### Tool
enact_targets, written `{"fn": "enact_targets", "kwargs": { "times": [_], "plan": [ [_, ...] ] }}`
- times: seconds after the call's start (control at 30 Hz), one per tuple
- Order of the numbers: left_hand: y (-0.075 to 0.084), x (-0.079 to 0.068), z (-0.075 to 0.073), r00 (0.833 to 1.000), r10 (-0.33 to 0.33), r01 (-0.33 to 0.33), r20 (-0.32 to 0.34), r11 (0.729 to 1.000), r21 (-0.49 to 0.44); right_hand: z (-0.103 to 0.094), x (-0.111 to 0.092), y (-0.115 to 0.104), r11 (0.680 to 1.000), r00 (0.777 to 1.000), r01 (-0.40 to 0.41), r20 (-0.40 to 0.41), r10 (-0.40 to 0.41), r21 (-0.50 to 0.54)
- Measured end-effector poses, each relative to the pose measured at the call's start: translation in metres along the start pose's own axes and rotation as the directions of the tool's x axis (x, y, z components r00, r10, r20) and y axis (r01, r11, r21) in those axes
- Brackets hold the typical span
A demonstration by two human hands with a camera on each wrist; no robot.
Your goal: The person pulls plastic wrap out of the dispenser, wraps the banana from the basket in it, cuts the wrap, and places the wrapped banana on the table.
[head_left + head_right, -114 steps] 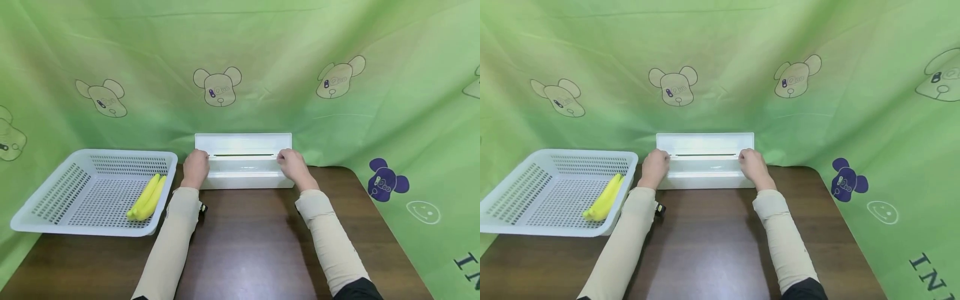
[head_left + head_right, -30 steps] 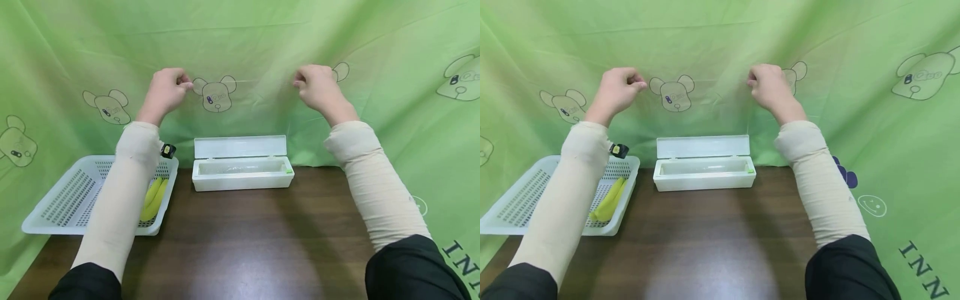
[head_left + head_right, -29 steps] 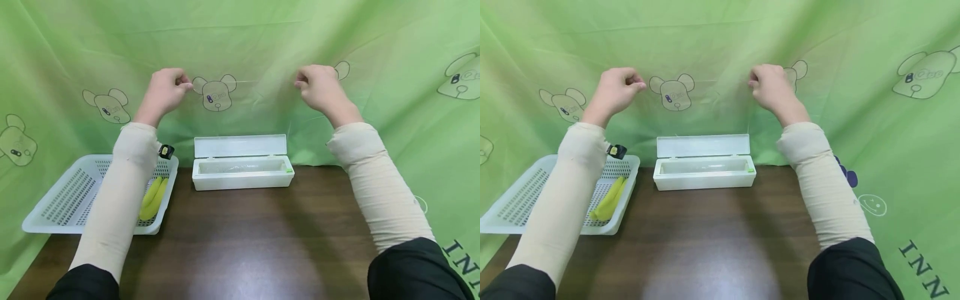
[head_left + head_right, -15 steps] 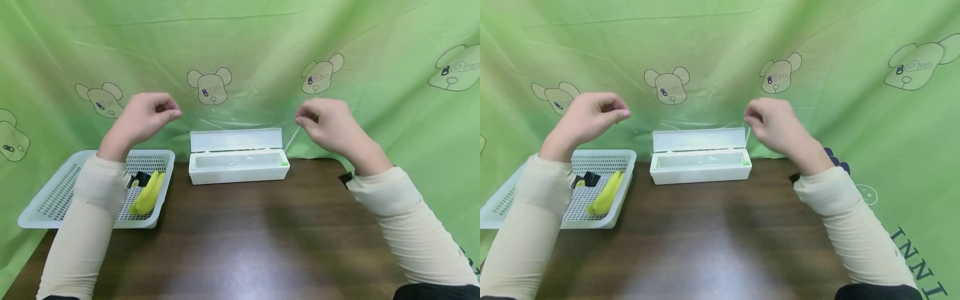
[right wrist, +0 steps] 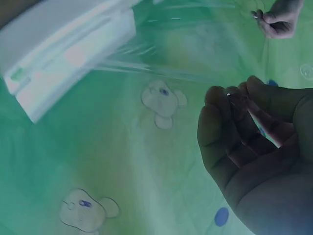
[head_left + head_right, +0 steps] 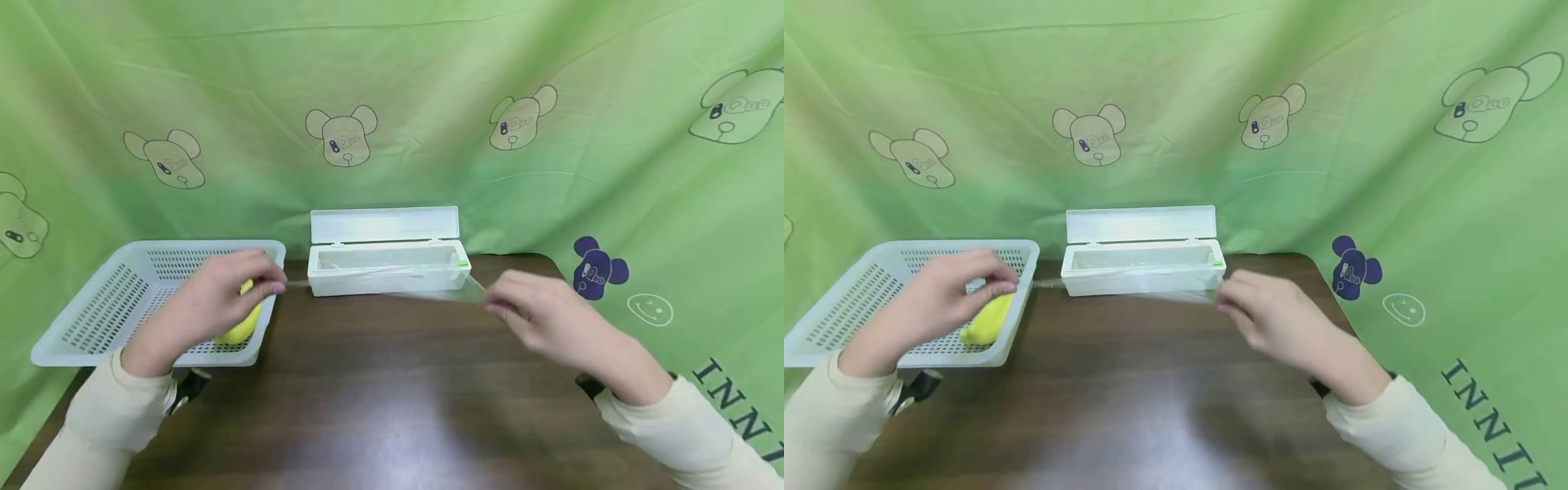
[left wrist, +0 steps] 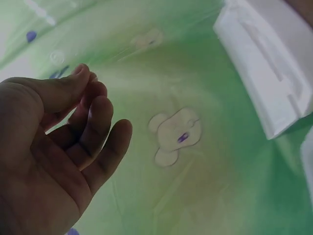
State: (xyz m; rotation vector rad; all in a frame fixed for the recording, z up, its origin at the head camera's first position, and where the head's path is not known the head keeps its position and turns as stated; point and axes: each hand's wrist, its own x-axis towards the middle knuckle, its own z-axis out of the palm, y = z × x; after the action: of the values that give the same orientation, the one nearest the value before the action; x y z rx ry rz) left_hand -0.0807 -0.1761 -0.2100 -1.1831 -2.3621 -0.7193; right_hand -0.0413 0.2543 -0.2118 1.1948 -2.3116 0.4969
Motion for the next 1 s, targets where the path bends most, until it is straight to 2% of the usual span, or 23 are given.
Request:
{"fn": "enact_targets", "kwargs": {
  "times": [0.17, 0.43, 0.8, 1.0],
  "plan": [
    [0.010, -0.032, 0.025, 0.997, 0.068, -0.068, -0.021, 0.997, 0.038, 0.021, -0.032, -0.010, 1.000, 0.998, -0.014, 0.061, 0.014, -0.008],
    [0.022, -0.068, 0.058, 0.991, 0.131, -0.132, 0.013, 0.990, 0.054, 0.058, -0.071, -0.020, 0.999, 0.997, -0.038, 0.069, 0.039, -0.015],
    [0.028, -0.098, 0.100, 0.980, 0.113, -0.122, 0.164, 0.991, 0.047, 0.099, -0.106, -0.022, 0.996, 0.984, -0.074, 0.157, 0.081, -0.052],
    [0.027, -0.108, 0.121, 0.972, 0.076, -0.092, 0.222, 0.994, 0.063, 0.114, -0.117, -0.022, 0.991, 0.982, -0.092, 0.157, 0.107, -0.100]
  ]
}}
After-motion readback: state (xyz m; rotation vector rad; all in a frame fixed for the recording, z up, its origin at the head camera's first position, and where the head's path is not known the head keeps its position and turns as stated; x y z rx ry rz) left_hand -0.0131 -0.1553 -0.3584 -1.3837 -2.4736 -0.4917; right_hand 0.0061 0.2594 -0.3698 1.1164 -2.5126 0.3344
